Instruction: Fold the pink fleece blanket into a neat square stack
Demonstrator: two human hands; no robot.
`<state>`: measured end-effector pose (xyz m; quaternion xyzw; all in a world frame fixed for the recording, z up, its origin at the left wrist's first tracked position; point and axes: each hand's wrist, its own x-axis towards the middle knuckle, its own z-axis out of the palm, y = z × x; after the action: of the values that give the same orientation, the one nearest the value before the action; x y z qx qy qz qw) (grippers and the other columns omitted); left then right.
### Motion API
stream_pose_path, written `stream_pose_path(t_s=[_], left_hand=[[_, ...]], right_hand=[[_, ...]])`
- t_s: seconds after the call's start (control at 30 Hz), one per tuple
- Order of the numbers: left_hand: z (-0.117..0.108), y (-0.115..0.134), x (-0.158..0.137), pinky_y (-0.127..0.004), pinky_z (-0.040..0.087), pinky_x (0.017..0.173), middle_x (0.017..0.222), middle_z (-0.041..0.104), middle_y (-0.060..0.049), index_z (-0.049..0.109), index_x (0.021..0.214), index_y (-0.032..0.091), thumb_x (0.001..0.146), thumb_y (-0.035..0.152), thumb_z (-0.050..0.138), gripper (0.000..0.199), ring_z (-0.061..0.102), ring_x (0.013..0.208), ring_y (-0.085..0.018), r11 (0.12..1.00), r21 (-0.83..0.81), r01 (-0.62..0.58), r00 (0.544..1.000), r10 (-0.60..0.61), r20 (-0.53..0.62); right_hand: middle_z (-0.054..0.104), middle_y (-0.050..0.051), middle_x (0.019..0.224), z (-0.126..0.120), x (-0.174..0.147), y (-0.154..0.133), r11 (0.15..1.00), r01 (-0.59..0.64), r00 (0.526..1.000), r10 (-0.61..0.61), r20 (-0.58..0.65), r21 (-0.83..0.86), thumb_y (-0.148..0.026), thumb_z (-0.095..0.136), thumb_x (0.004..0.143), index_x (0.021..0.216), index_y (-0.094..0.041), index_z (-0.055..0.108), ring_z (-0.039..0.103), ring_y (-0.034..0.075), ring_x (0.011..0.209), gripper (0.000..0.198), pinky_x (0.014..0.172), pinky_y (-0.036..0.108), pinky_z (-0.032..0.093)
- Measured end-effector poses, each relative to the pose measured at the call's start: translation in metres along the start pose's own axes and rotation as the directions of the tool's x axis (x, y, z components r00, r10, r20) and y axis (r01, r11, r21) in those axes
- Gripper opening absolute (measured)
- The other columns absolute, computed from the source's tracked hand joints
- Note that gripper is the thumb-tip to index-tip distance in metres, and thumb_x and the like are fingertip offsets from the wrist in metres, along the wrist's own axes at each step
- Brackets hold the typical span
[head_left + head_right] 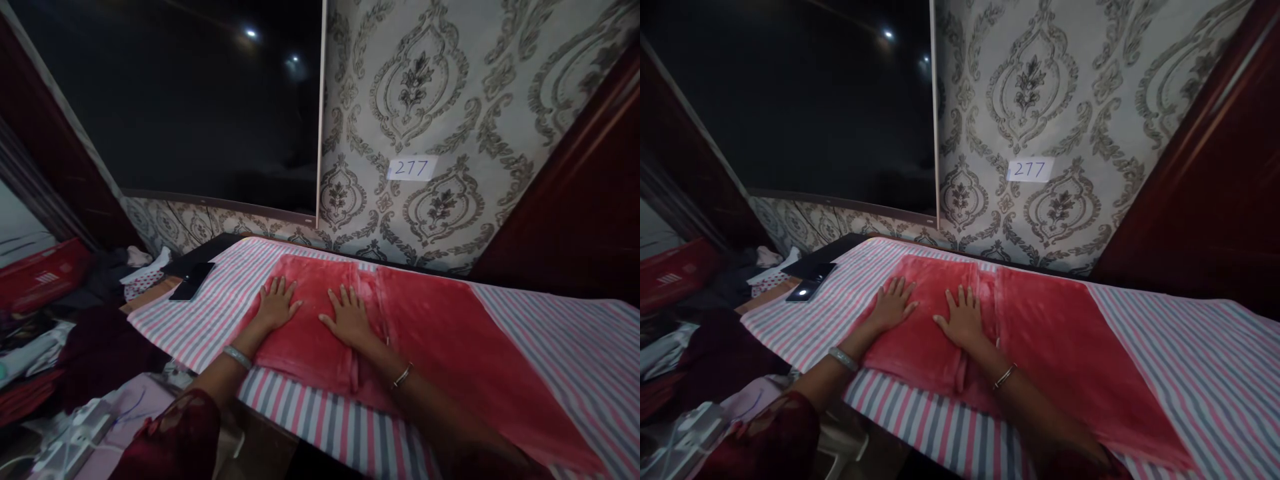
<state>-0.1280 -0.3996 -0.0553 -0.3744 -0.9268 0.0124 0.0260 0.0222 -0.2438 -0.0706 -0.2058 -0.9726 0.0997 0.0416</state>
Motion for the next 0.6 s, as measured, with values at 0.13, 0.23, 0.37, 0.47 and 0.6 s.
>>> stream_pose_path(t_s=[0.13,0.23,0.37,0.47,0.6], left_hand=[[0.001,-0.003,-0.001,-0.069,0.015,0.118,0.167,0.025,-0.019,0.042,0.155,0.020,0.098,0.047,0.049,0.063,0.015,0.155,-0.039,0.989,-0.148,-0.014,0.999,0.010,-0.031],[-0.016,-0.016,-0.002,-0.057,0.024,0.121,0.156,0.048,-0.015,0.065,0.130,0.022,0.086,0.035,0.070,0.046,0.033,0.150,-0.035,0.798,-0.600,0.050,0.983,-0.146,-0.112],[-0.033,-0.040,-0.016,-0.044,0.046,0.107,0.123,0.067,-0.016,0.070,0.105,0.014,0.078,0.029,0.080,0.032,0.053,0.133,-0.036,0.479,-0.861,0.171,0.905,-0.422,-0.055],[-0.040,-0.049,-0.036,-0.047,0.054,0.097,0.126,0.064,-0.011,0.064,0.121,0.015,0.090,0.038,0.071,0.039,0.062,0.117,-0.030,0.345,-0.918,0.196,0.883,-0.468,0.013],[-0.056,-0.044,-0.052,-0.046,0.057,0.092,0.129,0.062,-0.009,0.060,0.129,0.017,0.095,0.041,0.065,0.042,0.064,0.111,-0.027,0.123,-0.974,0.192,0.866,-0.488,0.109]], right_hand=[[0.017,0.018,0.169,-0.003,0.002,0.001,1.000,-0.007,1.000,0.007,-0.004,0.014,-0.067,0.045,0.096,0.162,-0.022,0.029,0.011,0.039,0.156,0.081,0.122,0.055,0.012],[0.017,0.017,0.169,-0.013,0.000,0.000,0.998,-0.018,0.999,0.016,0.031,0.055,-0.066,0.045,0.097,0.162,-0.022,0.029,0.009,0.037,0.156,0.080,0.122,0.055,0.011],[0.017,0.018,0.169,-0.020,-0.017,-0.006,0.992,-0.010,0.997,0.000,0.080,0.126,-0.061,0.045,0.098,0.161,-0.022,0.031,0.009,0.036,0.157,0.075,0.122,0.056,0.008],[0.014,0.016,0.170,-0.018,-0.036,-0.012,0.981,0.059,0.994,-0.074,0.078,0.182,-0.063,0.049,0.096,0.161,-0.025,0.032,0.004,0.035,0.157,0.077,0.123,0.056,0.004],[0.009,0.014,0.171,-0.012,-0.053,-0.015,0.968,0.087,0.994,-0.101,0.050,0.235,-0.061,0.052,0.096,0.161,-0.026,0.031,-0.003,0.033,0.157,0.077,0.124,0.055,0.001]])
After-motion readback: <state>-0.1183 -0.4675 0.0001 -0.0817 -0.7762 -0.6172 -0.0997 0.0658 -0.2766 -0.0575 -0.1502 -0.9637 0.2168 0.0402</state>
